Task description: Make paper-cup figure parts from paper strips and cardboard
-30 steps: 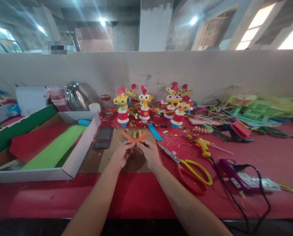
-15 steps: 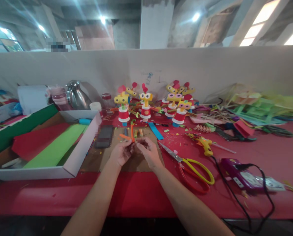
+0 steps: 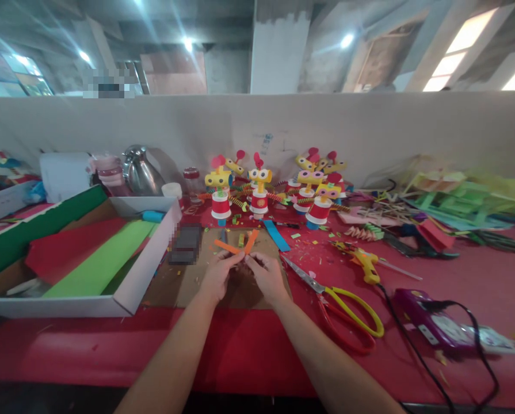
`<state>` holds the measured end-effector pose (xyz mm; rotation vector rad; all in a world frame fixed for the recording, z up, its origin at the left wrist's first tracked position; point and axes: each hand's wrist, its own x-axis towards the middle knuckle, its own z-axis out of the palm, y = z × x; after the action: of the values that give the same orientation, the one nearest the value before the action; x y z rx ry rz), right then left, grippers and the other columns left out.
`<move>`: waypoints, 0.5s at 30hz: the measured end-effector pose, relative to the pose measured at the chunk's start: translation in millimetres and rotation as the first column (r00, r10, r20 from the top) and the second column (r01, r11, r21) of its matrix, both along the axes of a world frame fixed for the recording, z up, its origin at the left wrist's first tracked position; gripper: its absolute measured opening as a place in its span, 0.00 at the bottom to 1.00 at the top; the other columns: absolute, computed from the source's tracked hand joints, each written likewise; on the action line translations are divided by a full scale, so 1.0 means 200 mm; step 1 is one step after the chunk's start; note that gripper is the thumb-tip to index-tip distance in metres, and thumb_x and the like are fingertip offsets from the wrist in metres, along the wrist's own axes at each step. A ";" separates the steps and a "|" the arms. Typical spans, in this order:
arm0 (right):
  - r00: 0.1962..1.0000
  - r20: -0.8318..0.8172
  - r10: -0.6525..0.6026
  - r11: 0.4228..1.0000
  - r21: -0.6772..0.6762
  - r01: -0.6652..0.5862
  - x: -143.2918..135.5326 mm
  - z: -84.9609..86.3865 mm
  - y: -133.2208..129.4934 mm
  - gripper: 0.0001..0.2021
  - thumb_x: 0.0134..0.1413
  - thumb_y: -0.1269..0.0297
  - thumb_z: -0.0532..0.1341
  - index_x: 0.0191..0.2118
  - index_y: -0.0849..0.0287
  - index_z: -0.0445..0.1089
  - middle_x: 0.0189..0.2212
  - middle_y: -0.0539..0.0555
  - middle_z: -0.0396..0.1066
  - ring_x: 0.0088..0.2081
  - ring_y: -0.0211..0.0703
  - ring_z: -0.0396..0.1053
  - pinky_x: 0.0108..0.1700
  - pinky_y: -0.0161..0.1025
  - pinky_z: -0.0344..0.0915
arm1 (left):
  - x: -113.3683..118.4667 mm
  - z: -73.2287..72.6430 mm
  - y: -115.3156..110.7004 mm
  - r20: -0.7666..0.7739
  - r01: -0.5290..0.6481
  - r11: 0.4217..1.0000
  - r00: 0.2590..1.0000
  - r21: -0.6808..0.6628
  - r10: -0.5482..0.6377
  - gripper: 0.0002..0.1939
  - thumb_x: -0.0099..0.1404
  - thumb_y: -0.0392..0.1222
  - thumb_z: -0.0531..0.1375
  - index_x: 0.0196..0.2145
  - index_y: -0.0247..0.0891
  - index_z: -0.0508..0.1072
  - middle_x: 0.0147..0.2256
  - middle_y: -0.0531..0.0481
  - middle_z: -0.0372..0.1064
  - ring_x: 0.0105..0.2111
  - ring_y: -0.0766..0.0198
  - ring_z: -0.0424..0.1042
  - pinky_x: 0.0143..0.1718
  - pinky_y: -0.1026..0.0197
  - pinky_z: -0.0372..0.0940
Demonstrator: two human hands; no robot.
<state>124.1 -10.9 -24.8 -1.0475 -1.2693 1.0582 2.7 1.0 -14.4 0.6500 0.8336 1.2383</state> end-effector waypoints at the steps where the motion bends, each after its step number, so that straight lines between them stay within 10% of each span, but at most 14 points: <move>1: 1.000 -0.021 0.012 1.000 -0.022 -0.013 0.00 0.00 0.00 0.13 0.49 0.55 0.61 0.22 0.58 0.70 0.18 0.48 0.66 0.22 0.36 0.61 0.26 0.33 0.55 | 0.00 0.01 0.00 -0.005 0.007 1.000 1.000 0.002 -0.007 0.11 0.42 0.36 0.72 0.25 0.30 0.77 0.22 0.50 0.73 0.21 0.69 0.68 0.25 0.66 0.60; 15: 1.000 -0.019 0.021 0.999 -0.038 -0.022 -0.01 -0.02 0.00 0.13 0.50 0.54 0.62 0.26 0.59 0.74 0.21 0.49 0.71 0.22 0.36 0.63 0.26 0.34 0.59 | 0.00 0.00 0.02 0.016 -0.004 0.993 1.000 -0.118 0.006 0.09 0.46 0.36 0.69 0.20 0.32 0.71 0.17 0.54 0.66 0.16 0.73 0.63 0.18 0.68 0.52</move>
<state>121.8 -10.3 -29.5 -1.0525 -1.2523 1.1104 3.5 4.3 -13.9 0.5418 0.8879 1.1881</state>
